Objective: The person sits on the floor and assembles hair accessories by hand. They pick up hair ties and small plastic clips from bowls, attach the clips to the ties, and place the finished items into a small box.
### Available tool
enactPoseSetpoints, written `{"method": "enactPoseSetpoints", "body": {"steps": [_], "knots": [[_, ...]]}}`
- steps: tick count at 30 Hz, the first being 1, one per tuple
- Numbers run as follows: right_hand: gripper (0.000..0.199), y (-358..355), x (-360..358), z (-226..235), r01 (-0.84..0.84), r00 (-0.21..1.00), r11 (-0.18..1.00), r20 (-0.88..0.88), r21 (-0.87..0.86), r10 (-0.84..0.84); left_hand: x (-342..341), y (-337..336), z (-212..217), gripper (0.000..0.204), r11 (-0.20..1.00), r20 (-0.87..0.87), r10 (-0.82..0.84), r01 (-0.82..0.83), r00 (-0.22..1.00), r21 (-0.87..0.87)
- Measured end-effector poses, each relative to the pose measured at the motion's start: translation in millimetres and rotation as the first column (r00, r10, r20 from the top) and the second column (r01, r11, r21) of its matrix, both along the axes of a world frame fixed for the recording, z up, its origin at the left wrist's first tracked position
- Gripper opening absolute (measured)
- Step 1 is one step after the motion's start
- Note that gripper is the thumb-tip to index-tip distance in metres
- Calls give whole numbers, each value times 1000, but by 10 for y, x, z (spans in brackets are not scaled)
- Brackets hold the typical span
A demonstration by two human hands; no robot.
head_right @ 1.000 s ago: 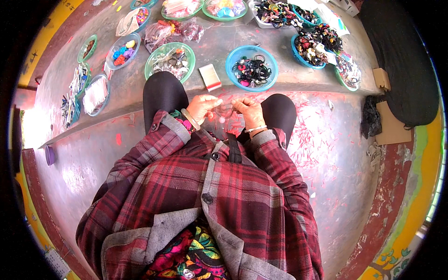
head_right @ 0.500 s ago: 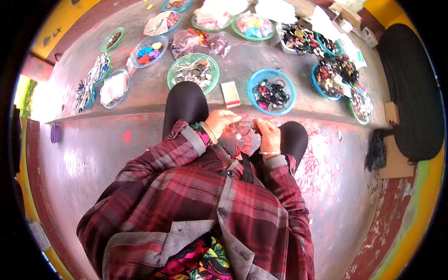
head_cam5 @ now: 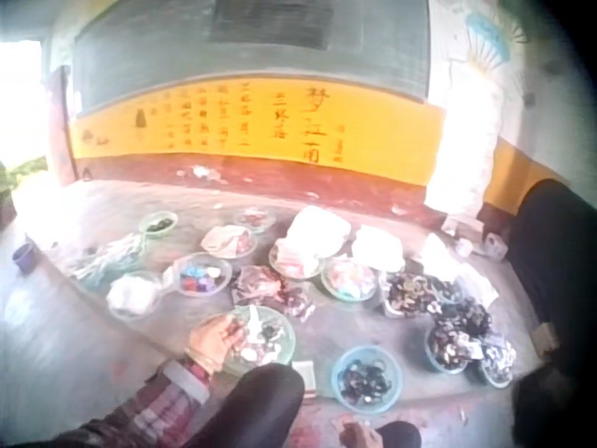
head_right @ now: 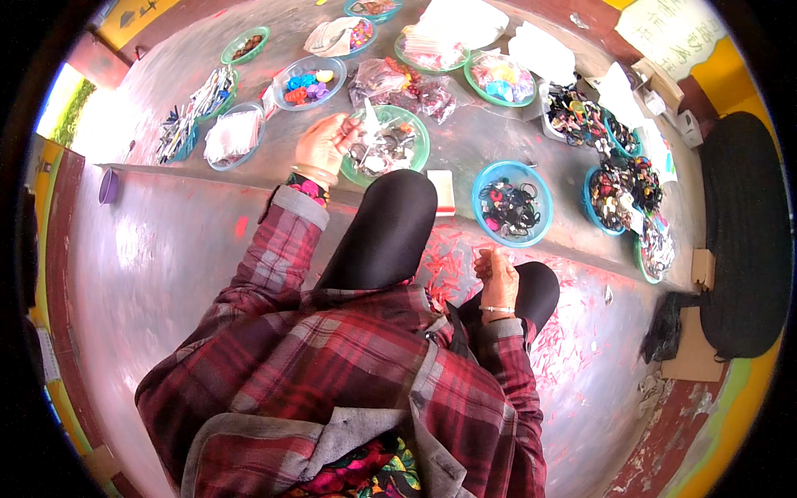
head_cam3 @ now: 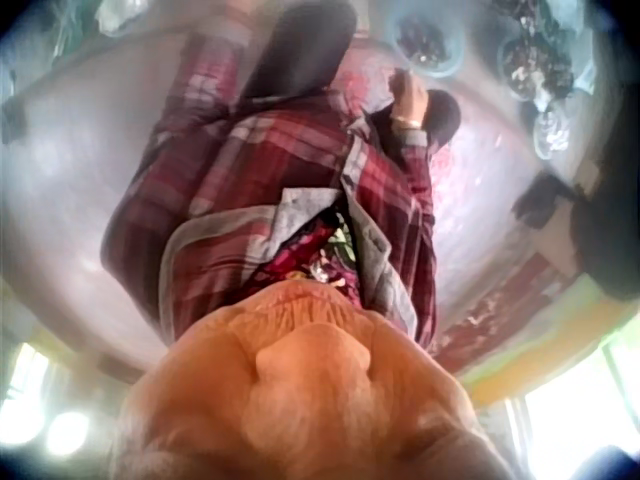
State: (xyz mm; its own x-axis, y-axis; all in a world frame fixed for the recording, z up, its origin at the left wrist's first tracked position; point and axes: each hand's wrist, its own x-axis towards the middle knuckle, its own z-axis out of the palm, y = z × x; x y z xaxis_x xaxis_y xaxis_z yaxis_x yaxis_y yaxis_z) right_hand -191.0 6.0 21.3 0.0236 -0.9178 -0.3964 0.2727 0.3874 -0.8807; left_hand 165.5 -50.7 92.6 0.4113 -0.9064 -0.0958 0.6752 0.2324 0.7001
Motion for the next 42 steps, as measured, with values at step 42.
{"method": "enactPoseSetpoints", "body": {"steps": [42], "knots": [[32,-550,453,-709,-390,836,842,-240,373,494,-1069,48,-495,23,906,169,-341,274,925,324]]}}
